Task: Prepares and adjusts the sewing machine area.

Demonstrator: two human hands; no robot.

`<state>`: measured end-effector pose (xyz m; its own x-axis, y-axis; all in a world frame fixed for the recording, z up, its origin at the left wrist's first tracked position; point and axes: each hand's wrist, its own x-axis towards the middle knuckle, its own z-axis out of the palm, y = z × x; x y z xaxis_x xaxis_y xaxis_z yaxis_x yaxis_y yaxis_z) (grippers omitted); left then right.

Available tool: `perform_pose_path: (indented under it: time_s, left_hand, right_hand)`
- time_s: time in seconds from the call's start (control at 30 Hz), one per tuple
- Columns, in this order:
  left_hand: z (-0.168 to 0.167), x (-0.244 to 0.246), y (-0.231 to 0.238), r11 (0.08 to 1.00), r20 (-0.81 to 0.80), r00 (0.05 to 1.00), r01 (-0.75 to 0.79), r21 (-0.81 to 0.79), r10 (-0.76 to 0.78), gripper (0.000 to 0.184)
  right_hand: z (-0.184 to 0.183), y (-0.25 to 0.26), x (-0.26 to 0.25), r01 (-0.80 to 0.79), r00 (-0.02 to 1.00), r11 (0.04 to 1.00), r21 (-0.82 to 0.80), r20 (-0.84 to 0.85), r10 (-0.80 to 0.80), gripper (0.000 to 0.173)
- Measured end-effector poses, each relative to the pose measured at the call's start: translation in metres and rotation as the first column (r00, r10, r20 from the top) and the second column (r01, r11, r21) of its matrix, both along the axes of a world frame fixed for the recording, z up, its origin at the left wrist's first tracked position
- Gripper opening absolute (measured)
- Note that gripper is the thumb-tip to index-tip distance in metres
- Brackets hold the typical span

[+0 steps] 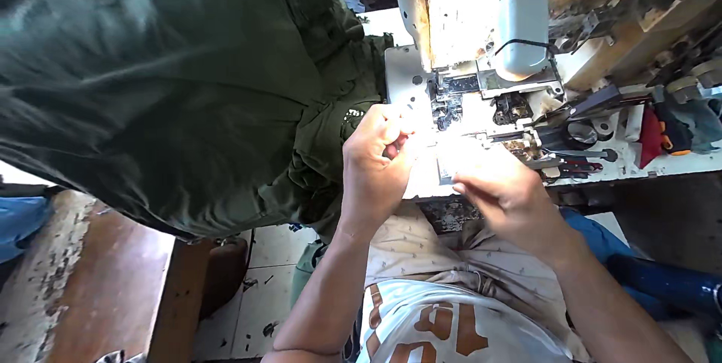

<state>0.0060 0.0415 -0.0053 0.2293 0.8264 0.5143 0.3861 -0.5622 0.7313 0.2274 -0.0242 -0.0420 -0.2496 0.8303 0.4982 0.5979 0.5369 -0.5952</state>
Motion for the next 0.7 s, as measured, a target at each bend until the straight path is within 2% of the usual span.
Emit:
perform_pose_path:
  time_s: [0.03, 0.07, 0.17, 0.23, 0.27, 0.33, 0.4, 0.43, 0.47, 0.5, 0.57, 0.63, 0.7]
  left_hand:
    - [0.002, -0.002, 0.002, 1.0, -0.013, 1.0, 0.0, 0.014, 0.001, 0.007]
    - [0.004, -0.004, 0.003, 1.0, -0.03, 1.0, 0.003, 0.029, -0.002, 0.006]
    - [0.011, -0.005, 0.003, 0.998, -0.082, 0.996, 0.027, 0.063, -0.022, 0.003]
    - [0.015, -0.001, 0.0, 0.995, -0.106, 0.993, 0.06, 0.083, -0.051, 0.004]
    - [0.017, 0.001, -0.003, 0.993, -0.118, 0.991, 0.08, 0.089, -0.069, 0.005]
    - [0.02, 0.008, -0.008, 0.986, -0.122, 0.984, 0.142, 0.091, -0.131, 0.005]
    - [0.022, 0.013, -0.011, 0.974, -0.104, 0.977, 0.197, 0.111, -0.186, 0.004]
    - [0.021, 0.014, -0.012, 0.971, -0.101, 0.976, 0.205, 0.122, -0.193, 0.004]
    - [0.021, 0.014, -0.013, 0.972, -0.099, 0.978, 0.197, 0.129, -0.185, 0.006]
    - [0.021, 0.012, -0.012, 0.976, -0.099, 0.982, 0.174, 0.13, -0.161, 0.007]
    - [0.018, 0.009, -0.012, 0.988, -0.124, 0.988, 0.103, 0.117, -0.088, 0.006]
    - [0.013, 0.006, -0.01, 0.994, -0.149, 0.987, 0.077, 0.072, -0.065, 0.007]
    - [0.006, 0.005, -0.006, 0.996, -0.163, 0.982, 0.089, -0.014, -0.091, 0.009]
  right_hand:
    - [0.007, -0.007, 0.003, 0.011, 0.993, 0.999, 0.032, 0.119, -0.015, 0.021]
    - [0.016, -0.013, 0.005, 0.042, 0.985, 0.996, 0.084, 0.163, -0.055, 0.024]
    - [0.048, -0.029, 0.011, 0.214, 0.976, 0.935, 0.284, -0.031, -0.214, 0.018]
    - [0.063, -0.031, 0.011, 0.281, 0.955, 0.892, 0.355, -0.197, -0.222, 0.009]
    - [0.066, -0.028, 0.008, 0.269, 0.949, 0.902, 0.337, -0.254, -0.188, 0.009]
    - [0.063, -0.015, -0.001, 0.122, 0.934, 0.975, 0.185, -0.353, -0.05, 0.027]
    - [0.054, 0.0, -0.014, -0.171, 0.82, 0.984, -0.058, -0.562, 0.109, 0.05]
    - [0.048, 0.005, -0.02, -0.312, 0.721, 0.938, -0.151, -0.681, 0.13, 0.055]
    - [0.042, 0.009, -0.025, -0.395, 0.621, 0.896, -0.201, -0.777, 0.099, 0.052]
    - [0.037, 0.012, -0.03, -0.404, 0.58, 0.885, -0.23, -0.813, 0.053, 0.044]
    - [0.028, 0.014, -0.036, -0.251, 0.659, 0.935, -0.251, -0.752, -0.025, 0.032]
    - [0.018, 0.018, -0.036, -0.073, 0.772, 0.981, -0.182, -0.633, -0.06, 0.028]
    - [0.009, 0.021, -0.034, 0.012, 0.84, 0.997, -0.076, -0.54, -0.051, 0.025]
